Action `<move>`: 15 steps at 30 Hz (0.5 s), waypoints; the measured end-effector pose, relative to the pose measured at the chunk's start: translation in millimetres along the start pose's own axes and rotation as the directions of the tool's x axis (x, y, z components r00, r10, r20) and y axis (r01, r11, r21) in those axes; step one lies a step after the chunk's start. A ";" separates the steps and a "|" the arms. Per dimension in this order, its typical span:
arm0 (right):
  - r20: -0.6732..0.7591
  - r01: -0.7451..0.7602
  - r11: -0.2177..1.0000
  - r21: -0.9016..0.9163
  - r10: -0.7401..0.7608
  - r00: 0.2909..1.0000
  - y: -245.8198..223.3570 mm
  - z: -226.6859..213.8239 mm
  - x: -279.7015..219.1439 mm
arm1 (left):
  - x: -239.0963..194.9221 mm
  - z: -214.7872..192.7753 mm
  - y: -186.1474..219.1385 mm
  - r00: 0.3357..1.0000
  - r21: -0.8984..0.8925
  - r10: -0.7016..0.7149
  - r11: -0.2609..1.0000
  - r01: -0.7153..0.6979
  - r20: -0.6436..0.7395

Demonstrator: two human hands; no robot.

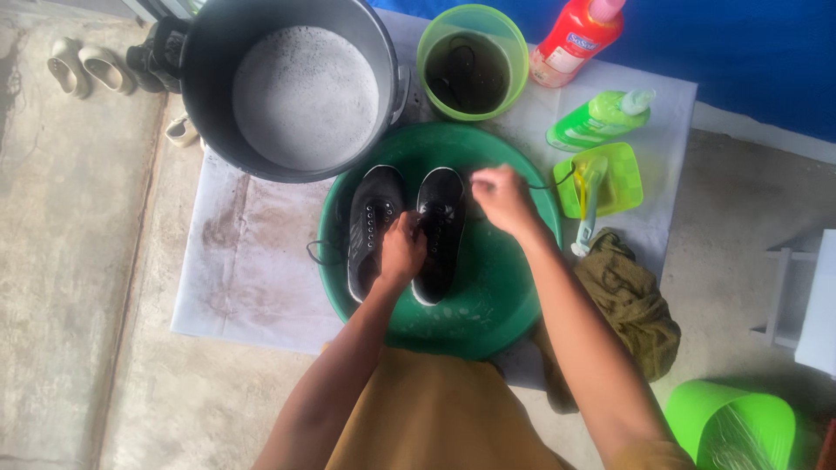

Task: The person washes a pair of black shoes by hand in a green basin filled with soapy water. They scrub the shoes and laces thoroughly, rinse them, and then place them back on the table.

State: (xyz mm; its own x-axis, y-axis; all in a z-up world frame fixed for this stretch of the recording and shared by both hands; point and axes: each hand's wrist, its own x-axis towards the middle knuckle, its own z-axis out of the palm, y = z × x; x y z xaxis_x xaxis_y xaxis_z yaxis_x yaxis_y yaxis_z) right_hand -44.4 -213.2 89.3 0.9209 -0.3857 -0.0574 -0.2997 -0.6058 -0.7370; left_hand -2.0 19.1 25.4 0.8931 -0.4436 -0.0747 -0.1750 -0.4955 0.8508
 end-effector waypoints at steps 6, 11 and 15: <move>-0.090 0.036 0.977 -0.212 -0.056 0.994 46.6 47.9 -25.3 | 5.2 -3.2 -8.6 0.996 -0.076 -0.051 0.995 0.057 0.079; -0.035 0.127 0.990 -0.065 -0.130 0.991 5.0 81.6 -51.9 | 5.3 -5.8 -6.3 0.992 -0.090 -0.059 0.994 0.069 0.109; -0.068 0.034 0.984 -0.177 -0.046 0.997 -18.0 96.3 -59.5 | 3.0 -10.3 -5.7 0.993 -0.089 -0.059 0.994 0.068 0.106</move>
State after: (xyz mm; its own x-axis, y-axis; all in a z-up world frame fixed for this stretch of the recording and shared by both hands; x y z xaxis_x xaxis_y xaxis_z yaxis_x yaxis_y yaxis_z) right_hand -69.7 -112.4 41.1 0.9148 -0.4033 0.0225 -0.3077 -0.7319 -0.6080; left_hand 6.0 28.3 25.6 0.8531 -0.4900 -0.1791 -0.0761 -0.4566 0.8864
